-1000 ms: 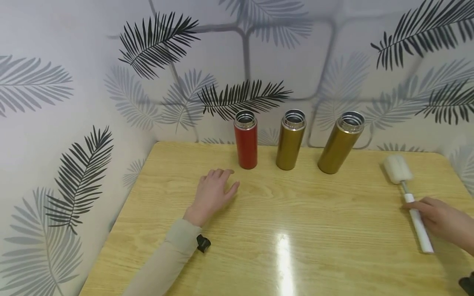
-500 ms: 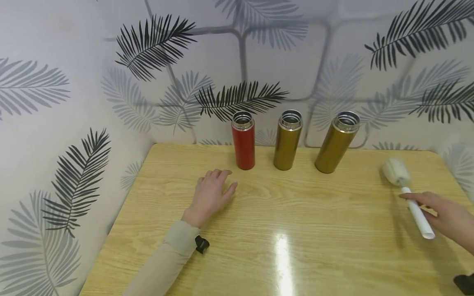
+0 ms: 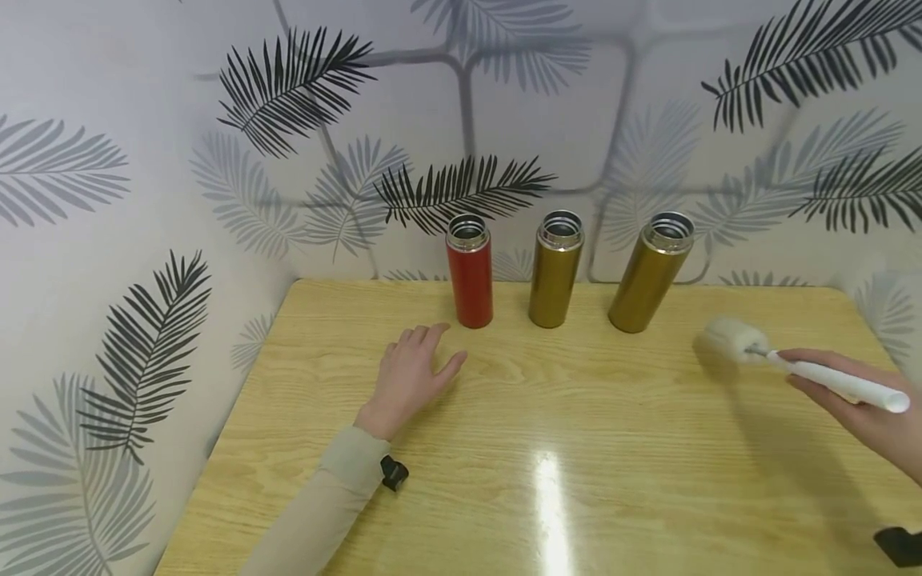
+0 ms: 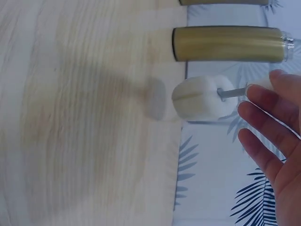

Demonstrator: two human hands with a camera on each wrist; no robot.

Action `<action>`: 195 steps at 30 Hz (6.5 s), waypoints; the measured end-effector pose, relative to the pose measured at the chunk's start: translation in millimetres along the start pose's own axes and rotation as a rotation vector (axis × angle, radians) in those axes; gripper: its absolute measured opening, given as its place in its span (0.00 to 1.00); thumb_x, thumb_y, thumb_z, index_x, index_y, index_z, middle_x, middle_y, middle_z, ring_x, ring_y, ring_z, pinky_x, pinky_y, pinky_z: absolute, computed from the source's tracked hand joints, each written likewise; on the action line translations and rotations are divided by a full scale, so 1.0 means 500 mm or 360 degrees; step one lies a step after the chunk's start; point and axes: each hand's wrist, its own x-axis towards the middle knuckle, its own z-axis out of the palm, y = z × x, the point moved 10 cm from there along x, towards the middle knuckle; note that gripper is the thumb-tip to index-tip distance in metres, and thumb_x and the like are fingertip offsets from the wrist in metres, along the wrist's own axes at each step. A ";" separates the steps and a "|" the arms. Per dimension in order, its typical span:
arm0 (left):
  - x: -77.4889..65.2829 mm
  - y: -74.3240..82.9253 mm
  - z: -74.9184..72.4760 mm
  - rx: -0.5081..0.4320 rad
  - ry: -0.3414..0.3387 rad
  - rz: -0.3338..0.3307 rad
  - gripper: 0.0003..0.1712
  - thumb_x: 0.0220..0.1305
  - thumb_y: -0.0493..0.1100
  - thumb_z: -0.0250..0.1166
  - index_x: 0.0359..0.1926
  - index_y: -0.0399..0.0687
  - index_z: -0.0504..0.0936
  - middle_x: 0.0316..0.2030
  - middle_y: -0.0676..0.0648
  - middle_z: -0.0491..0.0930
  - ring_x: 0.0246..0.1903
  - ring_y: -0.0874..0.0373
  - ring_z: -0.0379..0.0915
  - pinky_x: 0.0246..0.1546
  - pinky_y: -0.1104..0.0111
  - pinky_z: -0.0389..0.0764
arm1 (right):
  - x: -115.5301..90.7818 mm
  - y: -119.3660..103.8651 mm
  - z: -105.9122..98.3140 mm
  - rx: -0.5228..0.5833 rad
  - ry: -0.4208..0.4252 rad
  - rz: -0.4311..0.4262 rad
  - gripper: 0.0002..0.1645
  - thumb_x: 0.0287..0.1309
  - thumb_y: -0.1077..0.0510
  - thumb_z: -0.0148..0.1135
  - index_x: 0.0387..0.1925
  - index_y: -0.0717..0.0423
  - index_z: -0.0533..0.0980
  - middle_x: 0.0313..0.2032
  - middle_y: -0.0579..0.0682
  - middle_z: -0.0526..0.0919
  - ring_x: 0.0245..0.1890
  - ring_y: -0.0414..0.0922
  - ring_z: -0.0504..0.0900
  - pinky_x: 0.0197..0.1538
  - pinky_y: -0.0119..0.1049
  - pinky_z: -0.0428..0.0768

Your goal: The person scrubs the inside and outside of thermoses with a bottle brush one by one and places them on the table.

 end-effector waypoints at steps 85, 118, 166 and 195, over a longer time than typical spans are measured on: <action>0.152 0.006 0.004 -0.1537 0.0228 -0.0409 0.43 0.58 0.50 0.80 0.71 0.52 0.69 0.63 0.47 0.77 0.63 0.49 0.71 0.65 0.53 0.76 | 0.152 -0.177 0.038 0.0518 -0.0025 0.0058 0.22 0.64 0.75 0.64 0.57 0.58 0.80 0.52 0.35 0.87 0.48 0.28 0.84 0.49 0.16 0.75; 0.029 0.233 0.059 -0.1657 -0.0138 -0.0032 0.40 0.56 0.43 0.81 0.67 0.51 0.73 0.59 0.50 0.80 0.58 0.56 0.74 0.57 0.60 0.80 | 0.149 -0.171 0.057 0.0528 -0.0056 0.0196 0.18 0.68 0.69 0.64 0.56 0.54 0.82 0.54 0.32 0.85 0.51 0.28 0.81 0.49 0.16 0.71; 0.015 0.252 0.084 -0.1617 -0.0331 0.0006 0.43 0.60 0.46 0.79 0.72 0.56 0.68 0.63 0.55 0.75 0.64 0.58 0.70 0.63 0.61 0.77 | 0.244 -0.252 -0.163 0.0827 0.0405 0.0018 0.17 0.70 0.75 0.56 0.58 0.79 0.74 0.47 0.44 0.89 0.50 0.38 0.87 0.56 0.23 0.78; 0.021 0.252 0.091 -0.1645 -0.0385 0.0063 0.41 0.61 0.45 0.78 0.72 0.56 0.68 0.64 0.54 0.76 0.63 0.59 0.71 0.62 0.60 0.77 | 0.301 -0.321 -0.155 0.1486 0.0536 -0.0137 0.17 0.62 0.77 0.64 0.51 0.84 0.75 0.45 0.65 0.88 0.47 0.50 0.90 0.59 0.33 0.81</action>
